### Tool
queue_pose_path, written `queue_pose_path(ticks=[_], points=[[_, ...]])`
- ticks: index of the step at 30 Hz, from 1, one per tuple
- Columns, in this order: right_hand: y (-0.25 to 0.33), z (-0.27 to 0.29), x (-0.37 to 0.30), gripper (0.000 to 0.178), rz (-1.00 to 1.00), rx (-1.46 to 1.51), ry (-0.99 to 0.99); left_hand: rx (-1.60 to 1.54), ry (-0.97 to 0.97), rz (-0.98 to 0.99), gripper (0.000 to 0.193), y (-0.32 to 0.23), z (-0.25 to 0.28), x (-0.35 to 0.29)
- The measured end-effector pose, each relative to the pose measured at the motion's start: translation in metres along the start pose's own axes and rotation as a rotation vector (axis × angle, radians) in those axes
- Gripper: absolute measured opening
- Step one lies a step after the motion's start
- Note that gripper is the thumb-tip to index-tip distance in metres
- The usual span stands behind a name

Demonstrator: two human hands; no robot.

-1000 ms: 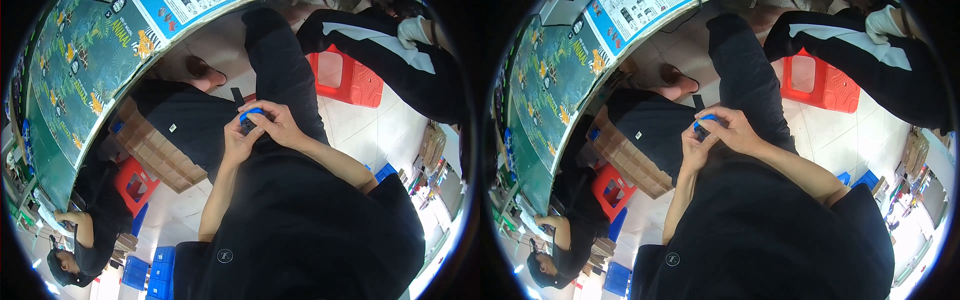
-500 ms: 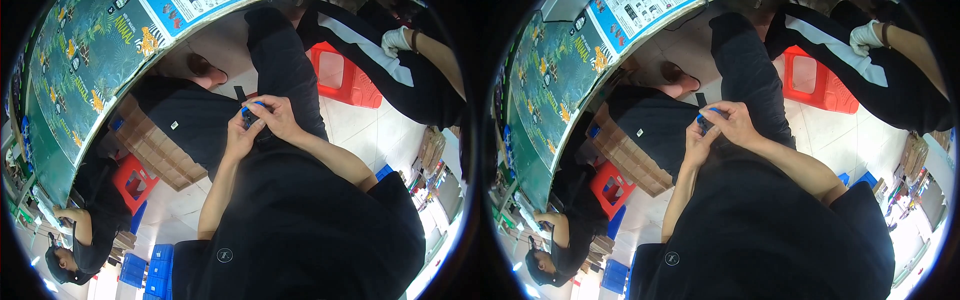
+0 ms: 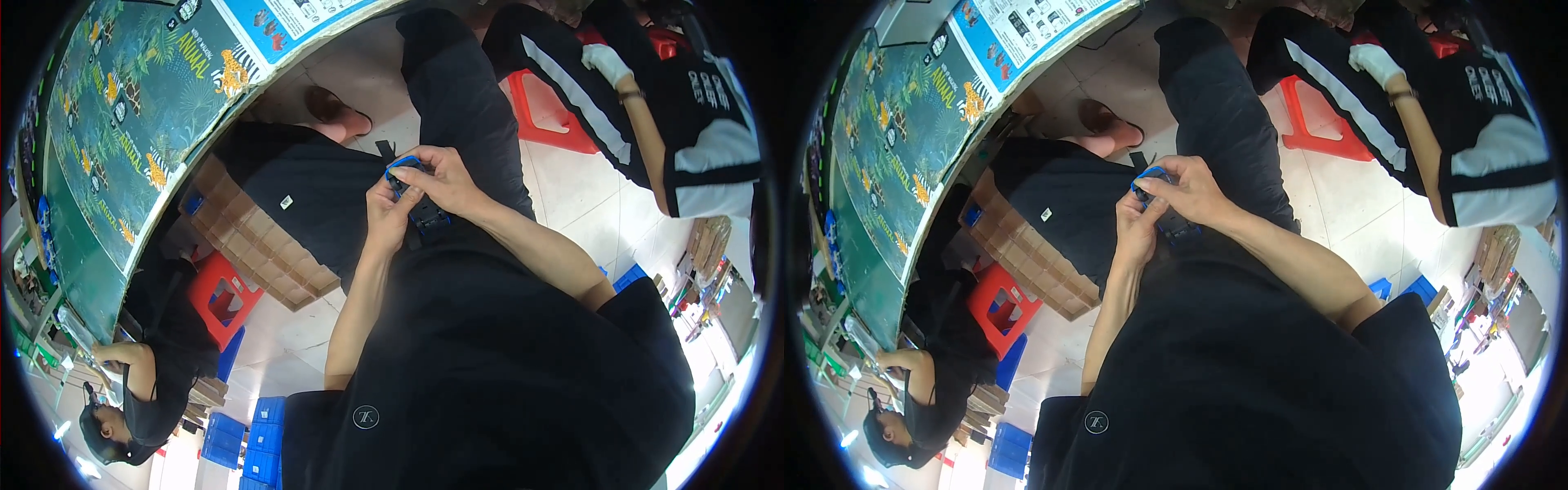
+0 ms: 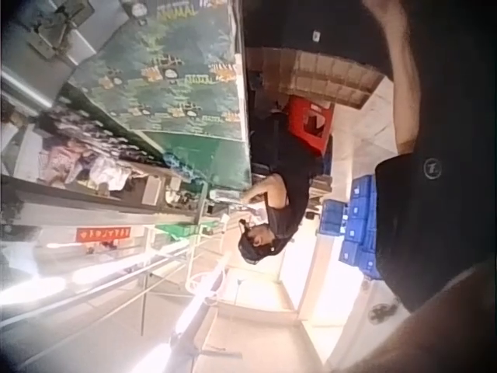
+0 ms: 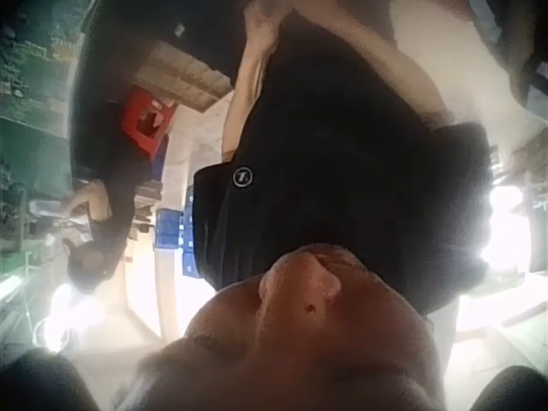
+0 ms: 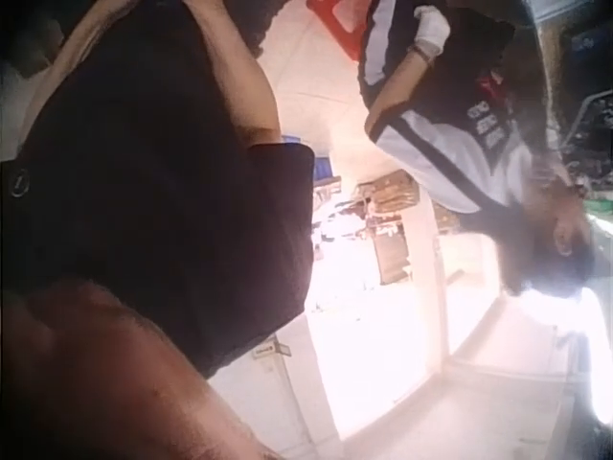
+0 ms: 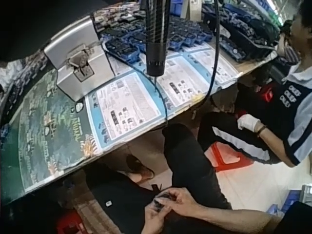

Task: The person assembles toy cars by fitting chassis parts onto car bodies and fastening them with an electric screwdriver, then places the finished cars into a partitioned box.

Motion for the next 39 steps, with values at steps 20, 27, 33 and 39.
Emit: queue_pose_path(ticks=[20, 27, 33, 39], points=[[0.069, -0.014, -0.043, 0.066, 0.231, -0.688, 0.036, -0.828, 0.246, -0.078, 0.044, -0.022, 0.025, 0.005], [0.075, -0.026, -0.047, 0.039, 0.333, -0.714, 0.086, -0.757, 0.292, -0.166, 0.042, -0.041, 0.018, 0.011], [0.068, -0.024, -0.047, 0.031, 0.448, -0.648, 0.06, -0.723, 0.336, -0.192, 0.041, -0.042, 0.018, 0.015], [0.071, -0.021, -0.048, 0.03, 0.491, -0.658, 0.055, -0.636, 0.336, -0.17, 0.044, -0.044, 0.019, 0.014]])
Point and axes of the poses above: each hand's wrist, its own x-axis towards the middle knuckle, its own z-axis out of the back of the hand, y = z × x, the point moved 6 cm from there along x, towards the middle knuckle, and after that the axes turned 4 degrees about x, right-handed, at the moved point
